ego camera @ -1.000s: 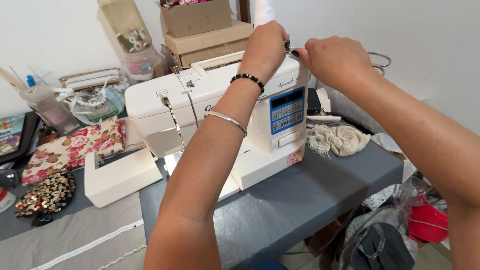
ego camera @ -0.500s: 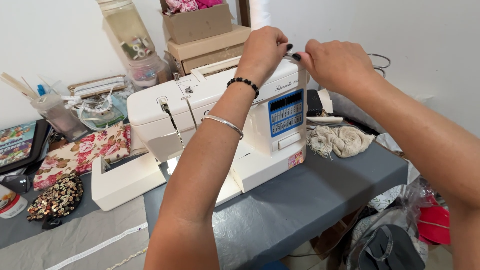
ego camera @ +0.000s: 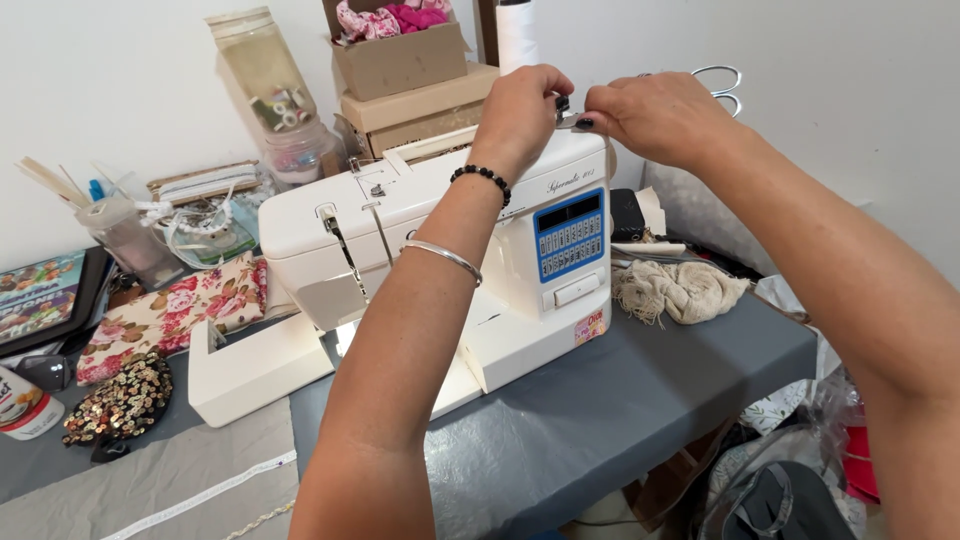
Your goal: Preparing a sewing machine by inserting a bobbin, threading the machine guides, and trimming thread with scissors.
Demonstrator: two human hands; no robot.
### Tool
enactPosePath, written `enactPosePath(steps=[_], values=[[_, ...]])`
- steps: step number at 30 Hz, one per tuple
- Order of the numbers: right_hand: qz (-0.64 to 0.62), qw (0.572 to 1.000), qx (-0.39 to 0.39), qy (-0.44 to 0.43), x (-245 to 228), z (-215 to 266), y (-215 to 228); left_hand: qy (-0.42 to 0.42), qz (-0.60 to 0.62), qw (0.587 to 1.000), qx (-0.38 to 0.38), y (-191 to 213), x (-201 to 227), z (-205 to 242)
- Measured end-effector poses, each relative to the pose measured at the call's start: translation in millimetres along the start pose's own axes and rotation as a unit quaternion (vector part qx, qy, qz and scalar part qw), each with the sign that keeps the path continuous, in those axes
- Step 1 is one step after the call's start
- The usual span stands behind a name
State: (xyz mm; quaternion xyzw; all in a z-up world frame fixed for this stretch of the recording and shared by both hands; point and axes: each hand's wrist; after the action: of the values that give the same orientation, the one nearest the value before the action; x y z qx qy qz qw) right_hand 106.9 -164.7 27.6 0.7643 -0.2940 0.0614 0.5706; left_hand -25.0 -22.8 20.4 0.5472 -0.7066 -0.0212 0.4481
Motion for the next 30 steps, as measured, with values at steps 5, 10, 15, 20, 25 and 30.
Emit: enactPosePath(steps=[5,10,15,20,25,30], values=[[-0.041,0.997,0.062,0.038,6.1,-15.7,-18.5,0.016,-0.004,1.0,-0.009,3.3,8.9,5.8],[-0.008,0.996,0.084,0.038,4.9,-15.8,-24.6,0.014,-0.014,1.0,-0.011,3.7,8.9,6.1],[-0.025,0.996,0.076,0.033,5.3,-13.6,-23.9,0.014,-0.019,1.0,-0.017,1.3,6.3,3.6],[-0.079,0.996,0.031,0.009,4.0,-15.9,-20.5,-0.006,-0.03,0.999,-0.014,-1.0,0.8,0.5],[-0.079,0.996,0.032,0.01,3.4,-16.2,-19.7,0.005,-0.031,0.999,-0.012,-3.2,-2.3,-3.9],[-0.054,0.998,0.024,-0.005,0.3,-13.0,-13.5,-0.003,-0.032,0.999,-0.006,-8.0,-9.7,-8.3]])
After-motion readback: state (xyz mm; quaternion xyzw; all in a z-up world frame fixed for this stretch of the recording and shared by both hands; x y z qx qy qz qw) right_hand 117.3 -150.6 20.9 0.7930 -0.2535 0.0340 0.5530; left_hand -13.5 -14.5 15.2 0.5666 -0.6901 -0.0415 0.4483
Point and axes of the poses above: each hand's wrist, its own z-axis away from the middle knuckle, its own y-axis out of the back of the hand, x = y × z, and after that the axes turned 8 degrees about z, right-handed
